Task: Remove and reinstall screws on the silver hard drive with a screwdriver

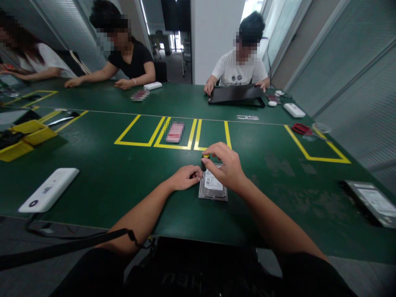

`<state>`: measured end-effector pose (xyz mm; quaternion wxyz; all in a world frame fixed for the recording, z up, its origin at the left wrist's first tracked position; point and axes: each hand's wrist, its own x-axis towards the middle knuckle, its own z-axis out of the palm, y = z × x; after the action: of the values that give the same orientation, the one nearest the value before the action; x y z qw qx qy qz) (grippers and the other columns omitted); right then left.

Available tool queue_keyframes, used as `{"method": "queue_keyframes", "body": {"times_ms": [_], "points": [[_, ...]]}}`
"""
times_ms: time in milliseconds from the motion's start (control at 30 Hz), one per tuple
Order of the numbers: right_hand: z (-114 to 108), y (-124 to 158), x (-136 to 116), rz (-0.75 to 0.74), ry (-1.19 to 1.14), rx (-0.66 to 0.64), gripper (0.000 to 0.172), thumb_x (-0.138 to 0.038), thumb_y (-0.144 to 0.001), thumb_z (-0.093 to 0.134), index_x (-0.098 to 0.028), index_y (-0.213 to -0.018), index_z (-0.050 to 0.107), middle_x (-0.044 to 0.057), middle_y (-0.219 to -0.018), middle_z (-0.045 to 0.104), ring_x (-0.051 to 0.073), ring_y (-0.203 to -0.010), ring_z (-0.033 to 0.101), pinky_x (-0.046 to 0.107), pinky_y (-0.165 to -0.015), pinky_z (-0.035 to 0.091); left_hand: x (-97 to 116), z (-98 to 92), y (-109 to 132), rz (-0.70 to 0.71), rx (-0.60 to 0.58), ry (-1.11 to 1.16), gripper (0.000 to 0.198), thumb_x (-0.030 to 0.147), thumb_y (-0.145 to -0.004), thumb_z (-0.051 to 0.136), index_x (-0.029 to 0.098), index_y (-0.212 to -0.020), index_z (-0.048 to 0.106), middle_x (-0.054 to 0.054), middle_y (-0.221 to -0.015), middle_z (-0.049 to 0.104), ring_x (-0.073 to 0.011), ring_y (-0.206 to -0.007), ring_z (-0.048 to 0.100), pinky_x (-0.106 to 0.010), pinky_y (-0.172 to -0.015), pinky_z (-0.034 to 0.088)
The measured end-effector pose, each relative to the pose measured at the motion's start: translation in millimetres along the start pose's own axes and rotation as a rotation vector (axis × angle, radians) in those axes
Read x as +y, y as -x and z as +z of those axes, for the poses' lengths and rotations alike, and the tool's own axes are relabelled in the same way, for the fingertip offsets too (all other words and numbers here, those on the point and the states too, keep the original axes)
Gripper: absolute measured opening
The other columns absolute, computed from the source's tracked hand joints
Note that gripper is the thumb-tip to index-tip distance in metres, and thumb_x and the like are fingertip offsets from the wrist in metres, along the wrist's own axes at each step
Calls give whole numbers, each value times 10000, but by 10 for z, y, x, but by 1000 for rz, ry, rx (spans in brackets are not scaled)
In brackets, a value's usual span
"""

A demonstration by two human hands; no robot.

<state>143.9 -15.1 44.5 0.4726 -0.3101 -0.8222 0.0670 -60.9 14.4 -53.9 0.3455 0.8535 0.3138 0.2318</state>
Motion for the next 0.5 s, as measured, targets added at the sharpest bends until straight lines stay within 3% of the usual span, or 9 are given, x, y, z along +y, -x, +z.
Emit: {"method": "queue_keyframes", "body": {"times_ms": [233, 500], "points": [[-15, -11, -40, -13, -3, -19, 128, -147, -903, 545, -184, -987, 633, 39, -972, 683, 167, -907, 597, 317, -754, 447, -22, 4, 1, 1, -1, -4, 57, 229, -864, 564, 177, -868, 588, 13, -806, 605, -149, -755, 556, -265, -715, 418], [10, 10, 1, 49, -10, -22, 104, -275, -912, 619, -193, -959, 661, 55, -940, 631, 182, -908, 587, 317, -733, 453, 10, -2, -1, -3, -3, -17, 56, 220, -862, 560, 175, -879, 589, 5, -821, 617, -153, -766, 564, -267, -725, 420]]}}
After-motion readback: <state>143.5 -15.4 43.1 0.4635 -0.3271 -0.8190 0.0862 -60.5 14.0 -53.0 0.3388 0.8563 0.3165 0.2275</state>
